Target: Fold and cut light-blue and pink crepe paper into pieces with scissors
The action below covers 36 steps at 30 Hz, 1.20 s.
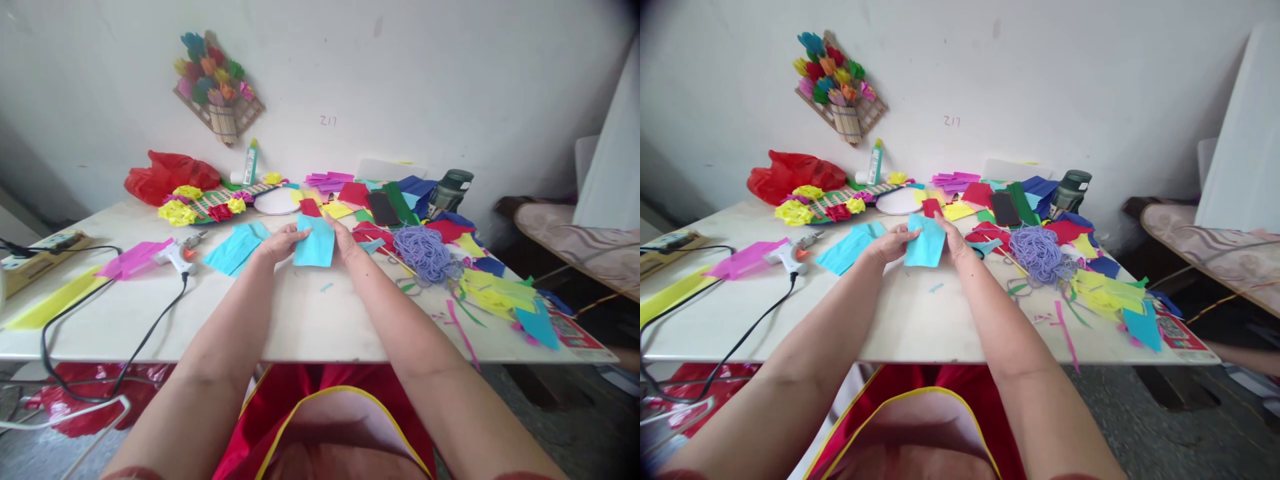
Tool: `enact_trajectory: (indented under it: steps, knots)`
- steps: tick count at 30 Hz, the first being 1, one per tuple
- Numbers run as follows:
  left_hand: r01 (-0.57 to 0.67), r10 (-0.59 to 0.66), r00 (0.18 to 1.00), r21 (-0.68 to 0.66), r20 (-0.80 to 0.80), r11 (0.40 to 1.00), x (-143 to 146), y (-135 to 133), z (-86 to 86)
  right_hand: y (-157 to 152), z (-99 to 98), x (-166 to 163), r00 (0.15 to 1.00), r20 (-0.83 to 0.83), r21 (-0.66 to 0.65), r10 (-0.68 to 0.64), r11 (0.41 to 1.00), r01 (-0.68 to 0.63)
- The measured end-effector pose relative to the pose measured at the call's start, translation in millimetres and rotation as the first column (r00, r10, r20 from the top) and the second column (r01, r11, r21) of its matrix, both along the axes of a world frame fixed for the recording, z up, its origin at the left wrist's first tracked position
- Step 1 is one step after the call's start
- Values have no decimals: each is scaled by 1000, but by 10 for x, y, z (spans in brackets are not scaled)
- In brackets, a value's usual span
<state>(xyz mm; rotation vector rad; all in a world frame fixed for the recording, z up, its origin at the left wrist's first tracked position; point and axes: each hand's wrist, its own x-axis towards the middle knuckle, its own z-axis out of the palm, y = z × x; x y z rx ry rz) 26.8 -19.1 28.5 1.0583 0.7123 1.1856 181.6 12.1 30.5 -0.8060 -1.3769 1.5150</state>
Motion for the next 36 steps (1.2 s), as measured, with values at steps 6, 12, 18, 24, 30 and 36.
enact_trajectory:
  steps: [6,12,18,24,30,36]
  knots:
    - [35,-47,990,-92,-132,995,-27,38,-62,140,-25,15,952,-261,-28,-158,987,156]
    - [-189,181,980,-115,-81,975,-67,103,-123,181,-8,40,916,-263,10,-303,948,317]
    - [-319,343,936,-215,84,923,0,123,-72,222,-49,26,896,-262,3,-358,928,371]
    - [-225,252,961,-208,114,952,74,119,-121,284,-101,45,864,-246,7,-438,891,454]
    - [-339,347,937,-122,45,933,109,147,-173,321,-160,86,868,-245,-12,-432,896,443]
    - [-490,498,862,-97,95,866,139,210,-219,315,-193,109,867,-220,-28,-447,891,453]
